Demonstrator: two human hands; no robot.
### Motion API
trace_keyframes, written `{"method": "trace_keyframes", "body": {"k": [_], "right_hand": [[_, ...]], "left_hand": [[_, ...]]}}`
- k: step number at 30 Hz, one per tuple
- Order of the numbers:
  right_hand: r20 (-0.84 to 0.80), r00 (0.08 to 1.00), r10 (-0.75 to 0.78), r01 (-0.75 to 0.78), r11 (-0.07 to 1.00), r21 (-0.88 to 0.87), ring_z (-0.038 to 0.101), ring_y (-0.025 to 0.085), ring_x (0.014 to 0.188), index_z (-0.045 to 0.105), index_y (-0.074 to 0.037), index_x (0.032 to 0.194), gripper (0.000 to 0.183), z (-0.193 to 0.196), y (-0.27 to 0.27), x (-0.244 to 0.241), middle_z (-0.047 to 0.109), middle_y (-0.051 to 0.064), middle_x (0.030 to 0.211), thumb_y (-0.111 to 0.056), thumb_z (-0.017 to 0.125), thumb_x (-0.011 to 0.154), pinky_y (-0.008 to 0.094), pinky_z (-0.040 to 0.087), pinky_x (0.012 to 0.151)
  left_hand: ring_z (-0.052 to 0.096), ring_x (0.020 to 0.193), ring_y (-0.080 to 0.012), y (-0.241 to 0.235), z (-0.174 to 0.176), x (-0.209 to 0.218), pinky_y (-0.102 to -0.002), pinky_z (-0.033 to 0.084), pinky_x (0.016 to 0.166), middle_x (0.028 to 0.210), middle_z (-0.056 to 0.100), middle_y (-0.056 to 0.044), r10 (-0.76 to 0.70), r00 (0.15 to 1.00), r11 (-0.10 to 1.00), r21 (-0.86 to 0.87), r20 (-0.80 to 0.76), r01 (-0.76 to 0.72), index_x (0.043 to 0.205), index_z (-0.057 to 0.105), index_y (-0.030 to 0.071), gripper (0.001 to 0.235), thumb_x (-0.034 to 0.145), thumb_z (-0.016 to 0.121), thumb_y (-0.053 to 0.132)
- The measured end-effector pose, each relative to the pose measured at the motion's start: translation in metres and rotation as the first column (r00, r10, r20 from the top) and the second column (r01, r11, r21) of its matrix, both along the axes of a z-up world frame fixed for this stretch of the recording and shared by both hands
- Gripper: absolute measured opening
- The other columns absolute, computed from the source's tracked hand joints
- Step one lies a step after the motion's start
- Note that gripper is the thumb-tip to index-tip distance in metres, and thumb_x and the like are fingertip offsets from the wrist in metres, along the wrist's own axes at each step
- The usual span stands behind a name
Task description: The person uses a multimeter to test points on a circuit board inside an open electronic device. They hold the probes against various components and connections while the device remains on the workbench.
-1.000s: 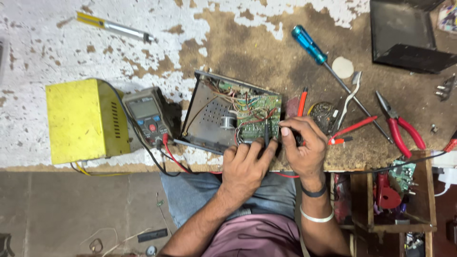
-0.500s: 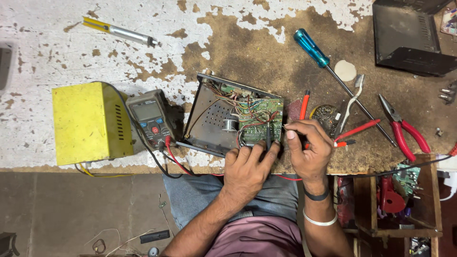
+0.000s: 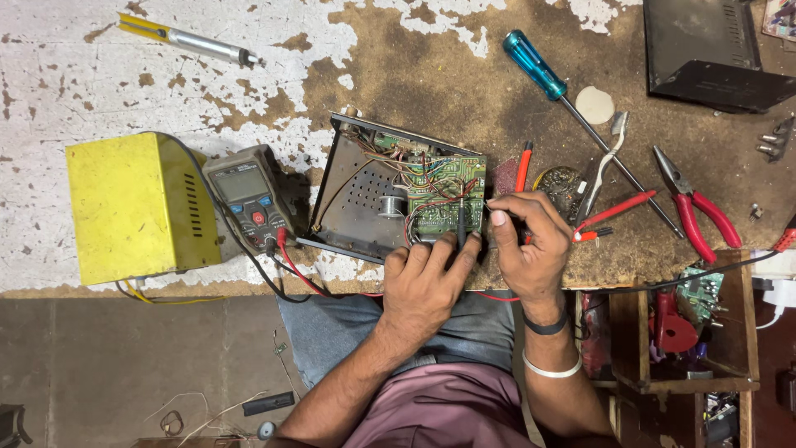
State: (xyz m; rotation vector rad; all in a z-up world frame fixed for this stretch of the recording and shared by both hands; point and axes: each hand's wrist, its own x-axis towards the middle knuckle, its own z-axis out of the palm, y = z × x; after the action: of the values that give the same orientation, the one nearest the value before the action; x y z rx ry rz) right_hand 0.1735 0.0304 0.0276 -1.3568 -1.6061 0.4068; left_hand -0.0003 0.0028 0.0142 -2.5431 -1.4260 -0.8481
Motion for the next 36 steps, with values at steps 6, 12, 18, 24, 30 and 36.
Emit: {"method": "trace_keyframes", "body": {"k": [6,12,18,24,30,36], "right_hand": [[0.025,1.0,-0.006,0.006,1.0,-0.004,0.068,0.021,0.09,0.071,-0.002,0.107,0.008,-0.0004,-0.0008,0.0005,0.07,0.011,0.1,-0.008,0.07,0.102,0.031,0.053,0.081],[-0.064,0.997,-0.047,0.044,0.998,-0.051,0.065,0.019,0.082,0.071,-0.002,0.107,0.007,-0.002,-0.0023,-0.0007,0.069,0.011,0.098,-0.007,0.07,0.102,0.029,0.052,0.075],[0.017,1.0,-0.001,0.001,1.0,-0.006,0.066,0.019,0.089,0.07,-0.002,0.109,0.007,-0.0009,0.0007,-0.0006,0.069,0.01,0.1,-0.006,0.07,0.104,0.029,0.051,0.079],[-0.007,1.0,-0.001,0.0,0.999,-0.032,0.064,0.017,0.086,0.069,-0.001,0.11,0.007,-0.0019,0.001,-0.0009,0.067,0.009,0.099,-0.006,0.069,0.105,0.029,0.05,0.076],[0.012,1.0,-0.012,0.012,1.0,-0.014,0.064,0.017,0.086,0.07,-0.001,0.111,0.009,0.0002,0.0019,-0.0029,0.067,0.009,0.101,-0.007,0.07,0.104,0.029,0.05,0.076],[0.019,1.0,-0.005,0.005,1.0,-0.02,0.065,0.018,0.086,0.07,-0.002,0.11,0.008,0.0003,0.0019,-0.0017,0.068,0.009,0.101,-0.006,0.07,0.103,0.029,0.051,0.076]], "left_hand": [[0.051,0.084,-0.015,-0.0006,-0.0005,0.0009,-0.035,0.035,0.08,0.108,0.062,0.002,0.005,1.0,1.0,0.002,-0.003,-0.005,0.134,0.067,0.02,0.039,0.097,0.055,0.029],[0.051,0.084,-0.0146,-0.0006,-0.0006,0.0004,-0.035,0.035,0.08,0.109,0.062,0.003,0.004,1.0,1.0,-0.003,0.0,-0.004,0.134,0.067,0.02,0.039,0.098,0.055,0.029],[0.05,0.084,-0.0149,0.0,-0.0003,0.0006,-0.035,0.035,0.08,0.106,0.061,0.003,0.007,1.0,1.0,-0.005,-0.008,-0.007,0.134,0.068,0.02,0.039,0.098,0.055,0.029],[0.049,0.083,-0.0153,-0.0005,-0.002,0.0007,-0.035,0.035,0.08,0.106,0.061,0.002,0.001,1.0,1.0,-0.022,-0.002,-0.001,0.134,0.067,0.02,0.04,0.097,0.055,0.028],[0.05,0.083,-0.0155,-0.0004,0.0005,0.0008,-0.035,0.035,0.08,0.106,0.061,0.003,0.006,1.0,1.0,-0.014,-0.002,-0.006,0.135,0.067,0.02,0.039,0.098,0.055,0.028],[0.049,0.083,-0.0156,-0.0006,-0.0006,0.0011,-0.036,0.036,0.08,0.104,0.06,0.002,0.005,1.0,1.0,-0.016,-0.007,-0.005,0.135,0.067,0.02,0.04,0.097,0.055,0.028]]}}
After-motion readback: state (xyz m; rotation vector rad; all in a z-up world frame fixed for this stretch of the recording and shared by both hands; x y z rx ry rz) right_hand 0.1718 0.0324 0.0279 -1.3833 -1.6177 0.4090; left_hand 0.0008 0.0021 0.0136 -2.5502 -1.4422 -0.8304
